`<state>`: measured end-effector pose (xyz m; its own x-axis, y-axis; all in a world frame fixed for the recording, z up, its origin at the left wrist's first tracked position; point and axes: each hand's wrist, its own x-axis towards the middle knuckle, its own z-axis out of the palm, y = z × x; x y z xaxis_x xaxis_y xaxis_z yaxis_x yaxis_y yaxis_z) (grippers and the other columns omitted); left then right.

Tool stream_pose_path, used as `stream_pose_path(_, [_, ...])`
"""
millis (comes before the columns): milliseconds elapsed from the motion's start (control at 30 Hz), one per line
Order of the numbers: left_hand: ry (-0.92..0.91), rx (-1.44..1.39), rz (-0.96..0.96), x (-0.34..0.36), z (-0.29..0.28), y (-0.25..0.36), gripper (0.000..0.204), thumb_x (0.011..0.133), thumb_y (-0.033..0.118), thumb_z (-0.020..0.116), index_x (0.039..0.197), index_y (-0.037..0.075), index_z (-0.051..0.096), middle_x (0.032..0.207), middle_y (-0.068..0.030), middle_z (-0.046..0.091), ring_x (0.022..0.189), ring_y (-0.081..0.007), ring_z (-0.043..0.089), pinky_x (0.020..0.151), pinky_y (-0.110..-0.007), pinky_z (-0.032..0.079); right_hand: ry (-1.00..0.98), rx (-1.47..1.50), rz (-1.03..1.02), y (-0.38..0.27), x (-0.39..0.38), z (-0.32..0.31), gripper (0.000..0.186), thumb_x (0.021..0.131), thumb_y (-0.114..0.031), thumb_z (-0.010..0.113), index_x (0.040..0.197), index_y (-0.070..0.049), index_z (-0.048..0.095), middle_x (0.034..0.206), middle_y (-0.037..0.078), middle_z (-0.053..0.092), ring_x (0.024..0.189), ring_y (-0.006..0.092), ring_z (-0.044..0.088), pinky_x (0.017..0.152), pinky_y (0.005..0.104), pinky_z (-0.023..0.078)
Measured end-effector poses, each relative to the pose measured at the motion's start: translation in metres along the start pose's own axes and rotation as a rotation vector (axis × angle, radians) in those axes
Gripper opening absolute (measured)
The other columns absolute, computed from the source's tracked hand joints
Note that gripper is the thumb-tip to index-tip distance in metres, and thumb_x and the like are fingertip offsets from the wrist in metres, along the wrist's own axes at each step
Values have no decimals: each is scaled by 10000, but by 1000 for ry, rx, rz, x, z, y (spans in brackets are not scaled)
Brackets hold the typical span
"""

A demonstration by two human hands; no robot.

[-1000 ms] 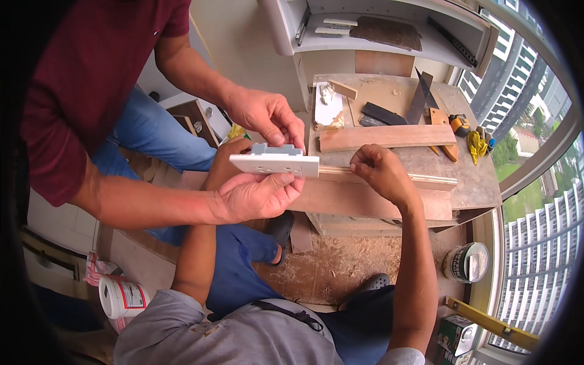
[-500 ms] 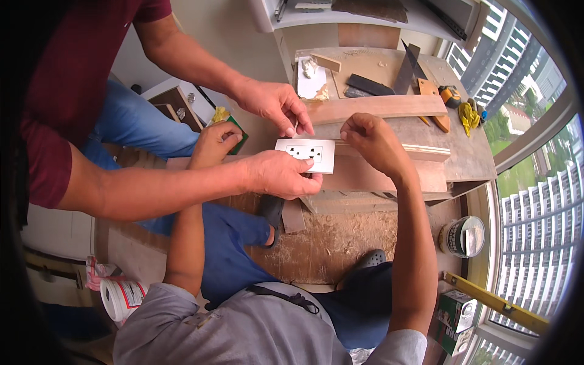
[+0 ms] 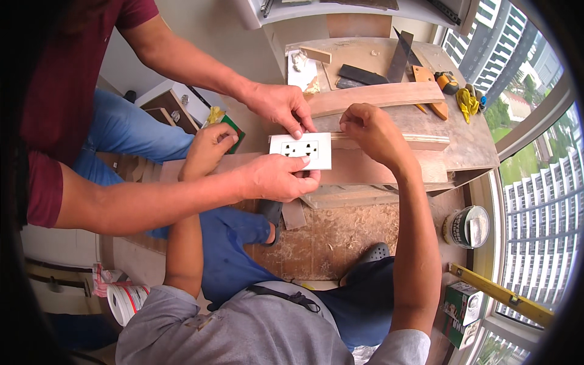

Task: Positioning and fitting electrical socket plates into a wooden trim piece during furniture or cabinetry construction.

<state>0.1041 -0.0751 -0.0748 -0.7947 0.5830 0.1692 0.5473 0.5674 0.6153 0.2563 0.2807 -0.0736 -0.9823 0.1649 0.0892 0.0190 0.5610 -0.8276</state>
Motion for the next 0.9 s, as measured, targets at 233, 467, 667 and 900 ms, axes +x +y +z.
stream_pose_path(233, [18,2,47,-2,-1,-1,165,910,124,699,922,-41,689,826,-189,675,729,-297,640,694,-401,496,5,-28,-40,2,4,4,124,940,-99,673,965,22,672,793,63,636,771,130,558,725,315,478])
stream_pose_path(467, [13,42,32,-2,-3,5,189,922,146,695,944,-42,698,816,-196,681,700,-304,635,670,-411,495,-23,59,-30,10,5,4,117,940,-89,676,970,24,668,845,49,668,809,120,585,754,296,486])
stream_pose_path(667, [-65,6,-88,-1,-7,4,218,915,176,699,989,-28,718,879,-239,717,848,-348,736,738,-431,545,-26,46,-8,0,4,6,122,946,-95,682,986,20,677,845,19,653,825,93,571,767,270,479])
stream_pose_path(900, [-27,83,-22,-4,-2,-6,203,905,170,697,962,-24,711,894,-225,716,838,-393,701,745,-446,528,-4,-8,13,1,6,8,148,938,-117,696,992,21,698,808,28,650,776,95,563,716,275,470])
